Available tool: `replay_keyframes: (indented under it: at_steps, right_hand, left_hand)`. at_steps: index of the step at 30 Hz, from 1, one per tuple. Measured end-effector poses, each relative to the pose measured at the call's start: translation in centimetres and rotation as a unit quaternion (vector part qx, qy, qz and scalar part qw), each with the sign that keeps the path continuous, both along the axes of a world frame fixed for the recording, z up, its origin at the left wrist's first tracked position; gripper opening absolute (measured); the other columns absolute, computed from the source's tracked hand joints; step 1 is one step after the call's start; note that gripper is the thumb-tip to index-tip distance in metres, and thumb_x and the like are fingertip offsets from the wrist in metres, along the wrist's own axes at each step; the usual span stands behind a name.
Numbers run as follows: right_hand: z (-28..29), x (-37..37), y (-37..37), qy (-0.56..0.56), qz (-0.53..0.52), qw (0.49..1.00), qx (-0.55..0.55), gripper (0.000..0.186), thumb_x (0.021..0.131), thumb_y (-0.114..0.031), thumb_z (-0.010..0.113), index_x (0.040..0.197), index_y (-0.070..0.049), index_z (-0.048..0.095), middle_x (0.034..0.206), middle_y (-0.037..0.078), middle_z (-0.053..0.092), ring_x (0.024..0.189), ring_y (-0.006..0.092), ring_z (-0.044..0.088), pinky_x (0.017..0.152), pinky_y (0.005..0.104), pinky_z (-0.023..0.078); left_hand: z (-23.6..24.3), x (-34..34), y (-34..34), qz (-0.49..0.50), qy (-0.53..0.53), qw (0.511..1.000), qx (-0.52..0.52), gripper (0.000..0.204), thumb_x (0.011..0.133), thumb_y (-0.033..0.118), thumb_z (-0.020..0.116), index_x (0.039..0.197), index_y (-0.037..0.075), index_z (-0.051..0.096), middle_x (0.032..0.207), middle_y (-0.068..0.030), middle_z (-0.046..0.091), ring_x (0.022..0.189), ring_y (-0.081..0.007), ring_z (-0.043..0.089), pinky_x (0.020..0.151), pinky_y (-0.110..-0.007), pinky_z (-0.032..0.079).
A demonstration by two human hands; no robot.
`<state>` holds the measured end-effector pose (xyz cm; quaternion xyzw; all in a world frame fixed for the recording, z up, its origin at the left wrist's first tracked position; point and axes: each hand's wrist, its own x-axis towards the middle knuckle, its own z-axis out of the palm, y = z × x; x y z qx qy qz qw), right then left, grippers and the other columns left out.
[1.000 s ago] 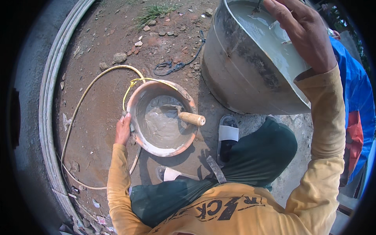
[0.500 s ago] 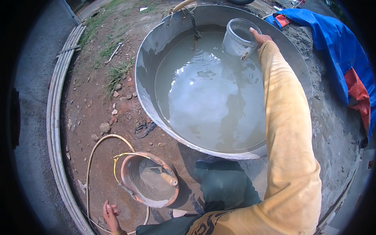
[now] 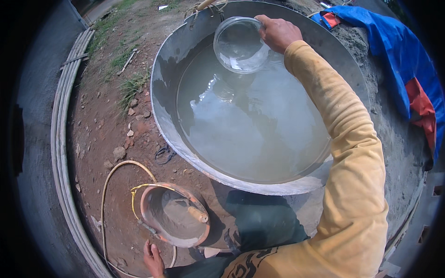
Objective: The person mixes cement in a bucket with a trowel, then scoops the mixture to apply it between concrete blocks on the floor. They spread the cement along the joints and place a block on top, pressing it into position.
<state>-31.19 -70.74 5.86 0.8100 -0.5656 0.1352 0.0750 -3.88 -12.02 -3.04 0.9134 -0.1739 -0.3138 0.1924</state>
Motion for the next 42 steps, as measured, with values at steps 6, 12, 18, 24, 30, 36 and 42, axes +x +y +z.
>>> replay_keyframes:
  at_steps: [6, 12, 18, 24, 30, 36, 42]
  right_hand:
    - [8.0, 4.2, 7.1, -0.081, 0.241, 0.96, -0.121, 0.044, 0.088, -0.012, 0.056, 0.132, -0.014, 0.049, 0.107, 0.018, 0.064, 0.097, 0.0327, 0.064, 0.083, 0.0392, 0.051]
    - [11.8, 11.8, 17.8, -0.224, 0.378, 0.893, -0.094, 0.039, 0.088, -0.006, 0.052, 0.126, 0.0, 0.053, 0.1, 0.012, 0.067, 0.092, 0.0174, 0.061, 0.083, 0.0289, 0.047]
    - [6.2, 19.9, 26.5, -0.252, 0.464, 0.843, -0.103, 0.038, 0.088, 0.0, 0.049, 0.126, 0.002, 0.052, 0.113, 0.017, 0.063, 0.107, 0.0195, 0.058, 0.091, 0.0293, 0.044]
    - [-1.3, 23.9, 32.6, -0.24, 0.569, 0.78, -0.099, 0.056, 0.073, 0.005, 0.054, 0.129, 0.0, 0.048, 0.116, 0.024, 0.056, 0.107, 0.0404, 0.056, 0.091, 0.0415, 0.046]
    - [-5.1, 26.2, 34.9, -0.277, 0.586, 0.749, -0.138, 0.057, 0.079, 0.005, 0.059, 0.132, -0.014, 0.051, 0.122, 0.015, 0.056, 0.101, 0.03, 0.062, 0.081, 0.0353, 0.054]
    - [-4.9, 26.8, 35.4, -0.279, 0.546, 0.79, -0.026, 0.053, 0.077, 0.004, 0.052, 0.129, 0.0, 0.048, 0.116, 0.024, 0.056, 0.11, 0.0389, 0.055, 0.091, 0.0399, 0.046]
    - [0.3, 24.0, 31.3, -0.373, 0.381, 0.802, 0.269, 0.044, 0.088, -0.006, 0.05, 0.133, -0.006, 0.047, 0.122, 0.017, 0.058, 0.096, 0.0235, 0.06, 0.083, 0.031, 0.046]
  left_hand:
    - [-0.7, -0.6, 2.7, -0.082, -0.114, 0.978, -0.151, 0.043, 0.095, 0.025, 0.053, 0.128, -0.001, 0.051, 0.109, -0.0136, 0.059, 0.092, -0.0224, 0.056, 0.081, -0.032, 0.044]
    - [0.0, -1.9, 5.1, -0.088, -0.1, 0.965, -0.228, 0.044, 0.087, 0.02, 0.062, 0.123, -0.004, 0.053, 0.097, -0.016, 0.062, 0.079, -0.0253, 0.061, 0.067, -0.035, 0.047]
    - [2.7, -3.2, 7.5, -0.164, -0.13, 0.939, -0.273, 0.048, 0.084, 0.027, 0.067, 0.121, -0.001, 0.056, 0.099, -0.0152, 0.065, 0.078, -0.0266, 0.062, 0.072, -0.037, 0.046]
    - [3.5, -4.4, 10.6, -0.2, -0.149, 0.918, -0.308, 0.054, 0.082, 0.033, 0.07, 0.122, 0.0, 0.054, 0.099, -0.0166, 0.065, 0.077, -0.03, 0.062, 0.068, -0.039, 0.046]
    - [3.7, -5.4, 12.7, -0.211, -0.169, 0.918, -0.29, 0.053, 0.083, 0.033, 0.069, 0.123, 0.001, 0.053, 0.101, -0.0129, 0.064, 0.082, -0.0276, 0.06, 0.07, -0.036, 0.045]
    - [4.0, -5.8, 12.8, -0.217, -0.16, 0.922, -0.28, 0.052, 0.083, 0.032, 0.069, 0.122, 0.001, 0.056, 0.101, -0.0108, 0.063, 0.082, -0.0256, 0.058, 0.072, -0.035, 0.045]
    - [3.8, -5.4, 12.0, -0.233, -0.15, 0.913, -0.3, 0.052, 0.081, 0.033, 0.071, 0.121, 0.002, 0.057, 0.098, -0.0102, 0.064, 0.081, -0.0242, 0.061, 0.072, -0.034, 0.045]
